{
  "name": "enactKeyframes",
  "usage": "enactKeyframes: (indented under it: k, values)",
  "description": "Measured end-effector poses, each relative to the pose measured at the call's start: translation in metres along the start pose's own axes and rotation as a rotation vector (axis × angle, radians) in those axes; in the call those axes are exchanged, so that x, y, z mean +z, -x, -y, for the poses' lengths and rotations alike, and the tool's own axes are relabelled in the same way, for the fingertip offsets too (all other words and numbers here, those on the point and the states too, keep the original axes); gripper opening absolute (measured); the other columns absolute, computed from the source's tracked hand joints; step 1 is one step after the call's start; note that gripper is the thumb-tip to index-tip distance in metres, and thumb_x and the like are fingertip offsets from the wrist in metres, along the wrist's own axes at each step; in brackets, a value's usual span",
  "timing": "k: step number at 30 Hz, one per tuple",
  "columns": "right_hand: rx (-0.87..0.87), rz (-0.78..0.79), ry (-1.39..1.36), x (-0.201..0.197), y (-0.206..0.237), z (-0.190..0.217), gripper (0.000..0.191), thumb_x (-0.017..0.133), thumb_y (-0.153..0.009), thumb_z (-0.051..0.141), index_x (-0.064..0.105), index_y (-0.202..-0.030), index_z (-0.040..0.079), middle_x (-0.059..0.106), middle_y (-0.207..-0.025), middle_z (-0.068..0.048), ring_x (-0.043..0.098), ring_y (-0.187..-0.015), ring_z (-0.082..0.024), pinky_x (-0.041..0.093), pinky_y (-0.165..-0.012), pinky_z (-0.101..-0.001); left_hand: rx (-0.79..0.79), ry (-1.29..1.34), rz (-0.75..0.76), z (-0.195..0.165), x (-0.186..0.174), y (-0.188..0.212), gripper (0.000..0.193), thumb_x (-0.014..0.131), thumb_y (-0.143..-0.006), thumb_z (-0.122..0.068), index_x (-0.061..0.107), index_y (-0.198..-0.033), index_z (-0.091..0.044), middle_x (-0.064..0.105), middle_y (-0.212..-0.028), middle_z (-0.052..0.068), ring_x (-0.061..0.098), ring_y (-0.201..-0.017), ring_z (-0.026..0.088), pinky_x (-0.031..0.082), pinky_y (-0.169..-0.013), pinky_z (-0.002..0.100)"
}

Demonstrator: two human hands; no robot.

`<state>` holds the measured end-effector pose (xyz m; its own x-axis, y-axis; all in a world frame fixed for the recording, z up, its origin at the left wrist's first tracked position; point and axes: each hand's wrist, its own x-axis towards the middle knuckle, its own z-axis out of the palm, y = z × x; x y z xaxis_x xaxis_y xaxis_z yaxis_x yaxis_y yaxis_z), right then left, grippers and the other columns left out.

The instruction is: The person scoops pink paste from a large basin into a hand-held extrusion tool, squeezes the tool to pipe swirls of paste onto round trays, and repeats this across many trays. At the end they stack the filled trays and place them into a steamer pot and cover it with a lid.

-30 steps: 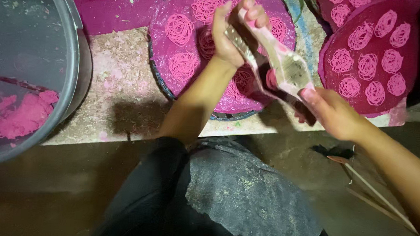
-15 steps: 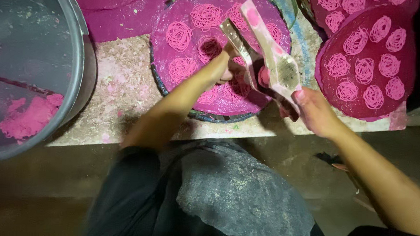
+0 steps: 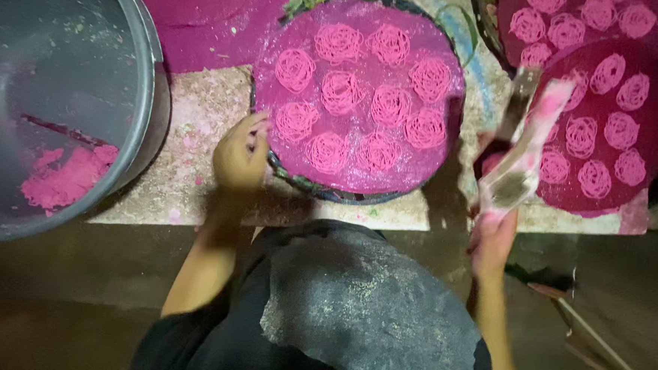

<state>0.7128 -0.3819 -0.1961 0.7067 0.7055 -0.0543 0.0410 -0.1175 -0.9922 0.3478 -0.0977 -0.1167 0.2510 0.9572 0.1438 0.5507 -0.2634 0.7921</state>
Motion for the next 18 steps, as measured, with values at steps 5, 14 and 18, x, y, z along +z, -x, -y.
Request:
enactKeyframes:
  k: [5,14,18]
  values:
    - [-0.213,-0.289,0.635,0.005,0.050,-0.024,0.068,0.080,-0.100,0.037,0.049,-0.144,-0.004,0.060,-0.128,-0.019,0.058,-0.117,-0.031,0.046,-0.102,-0.0446,0.153,-0.303,-0.091,0.028,-0.003,0.011,0.032,0.065,-0.094,-0.015,0.071,-0.124,-0.008,0.064,-0.127,0.014,0.058,-0.116,0.034,0.049,-0.101,0.045]
    - [-0.007,-0.386,1.134,0.034,0.072,0.002,0.087,0.087,-0.078,0.053,0.056,-0.141,0.003,0.058,-0.121,-0.023,0.053,-0.118,-0.041,0.041,-0.097,-0.0529,0.204,-0.435,0.020,0.052,0.018,-0.017,0.052,0.066,-0.091,-0.018,0.058,-0.138,0.004,0.058,-0.131,0.024,0.051,-0.124,0.042,0.043,-0.106,0.050]
    - [-0.223,-0.370,1.130,0.040,0.051,0.033,0.076,0.085,-0.083,0.041,0.056,-0.142,0.004,0.055,-0.130,-0.024,0.046,-0.127,-0.042,0.034,-0.104,-0.0551,0.162,-0.416,0.041,0.054,0.020,-0.022,0.054,0.065,-0.089,-0.018,0.058,-0.138,0.002,0.058,-0.125,0.025,0.051,-0.120,0.044,0.043,-0.104,0.051]
